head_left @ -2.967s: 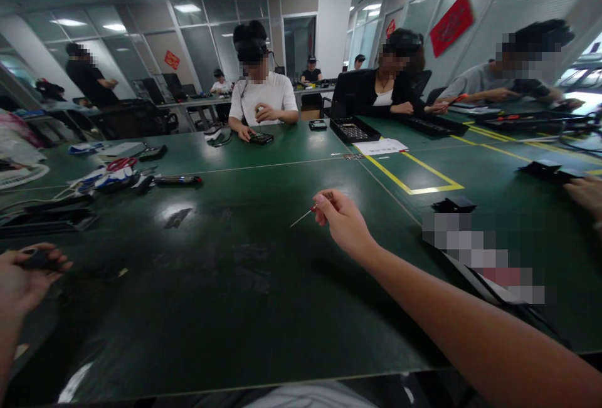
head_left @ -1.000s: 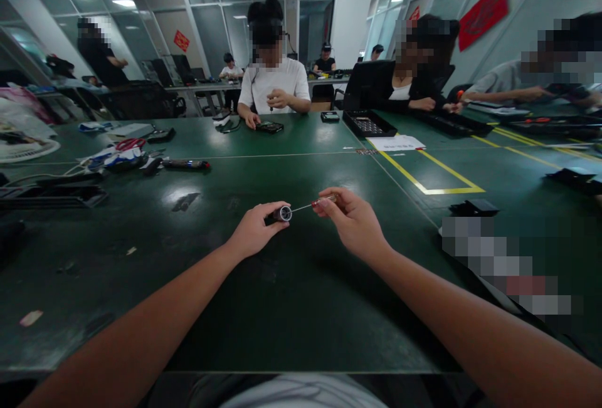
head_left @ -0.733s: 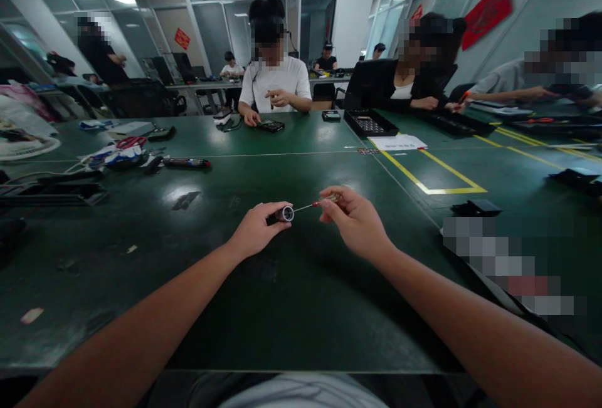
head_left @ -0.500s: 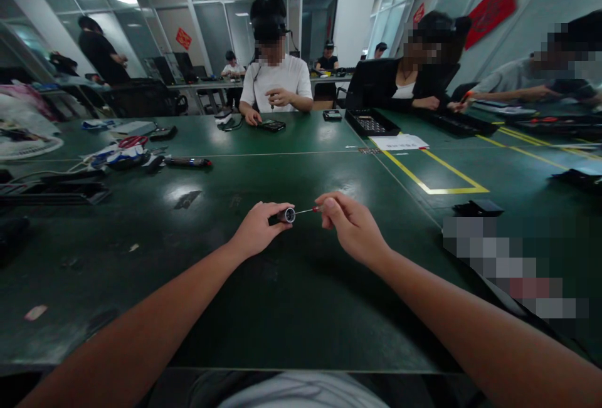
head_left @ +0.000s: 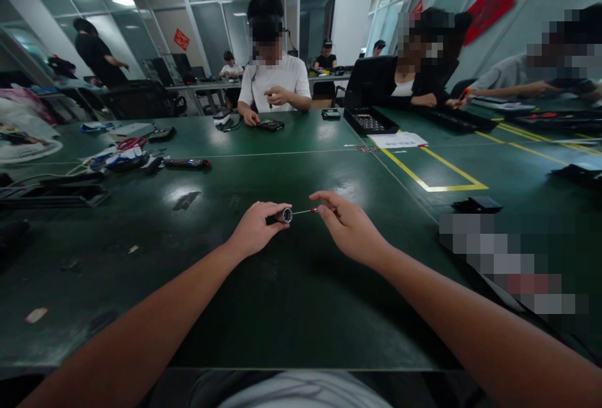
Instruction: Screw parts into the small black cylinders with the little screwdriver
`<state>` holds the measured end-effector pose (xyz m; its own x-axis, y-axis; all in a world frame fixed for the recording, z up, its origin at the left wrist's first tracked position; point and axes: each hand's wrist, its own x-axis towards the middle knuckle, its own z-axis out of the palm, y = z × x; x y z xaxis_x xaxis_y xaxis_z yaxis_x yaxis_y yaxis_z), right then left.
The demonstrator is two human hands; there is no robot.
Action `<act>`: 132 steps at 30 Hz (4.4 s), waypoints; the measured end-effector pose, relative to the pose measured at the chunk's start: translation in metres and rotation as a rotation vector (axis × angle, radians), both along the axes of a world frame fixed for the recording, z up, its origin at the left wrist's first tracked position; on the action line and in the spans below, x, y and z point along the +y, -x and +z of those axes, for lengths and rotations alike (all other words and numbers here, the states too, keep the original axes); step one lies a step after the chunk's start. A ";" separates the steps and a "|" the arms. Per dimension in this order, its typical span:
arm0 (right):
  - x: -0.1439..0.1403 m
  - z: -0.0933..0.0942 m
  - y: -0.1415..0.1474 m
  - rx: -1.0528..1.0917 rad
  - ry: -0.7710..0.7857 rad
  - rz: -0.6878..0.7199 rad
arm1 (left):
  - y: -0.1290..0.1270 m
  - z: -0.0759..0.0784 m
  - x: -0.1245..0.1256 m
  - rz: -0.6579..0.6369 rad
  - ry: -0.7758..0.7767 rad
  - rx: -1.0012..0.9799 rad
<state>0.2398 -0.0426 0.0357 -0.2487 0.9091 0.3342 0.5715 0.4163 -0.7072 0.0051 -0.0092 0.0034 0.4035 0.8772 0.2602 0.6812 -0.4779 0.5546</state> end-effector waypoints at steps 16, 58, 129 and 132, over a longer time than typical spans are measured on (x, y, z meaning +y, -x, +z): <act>-0.001 0.003 0.000 -0.083 -0.008 0.036 | 0.000 -0.003 0.001 -0.020 -0.016 -0.001; 0.012 -0.010 0.002 0.444 0.135 -0.038 | -0.003 0.003 -0.004 -0.038 0.031 0.011; 0.003 -0.008 0.000 0.265 -0.130 -0.051 | -0.006 0.010 -0.007 -0.064 0.041 0.034; 0.004 -0.009 0.000 0.305 -0.093 -0.040 | -0.007 0.011 -0.008 -0.048 0.048 0.028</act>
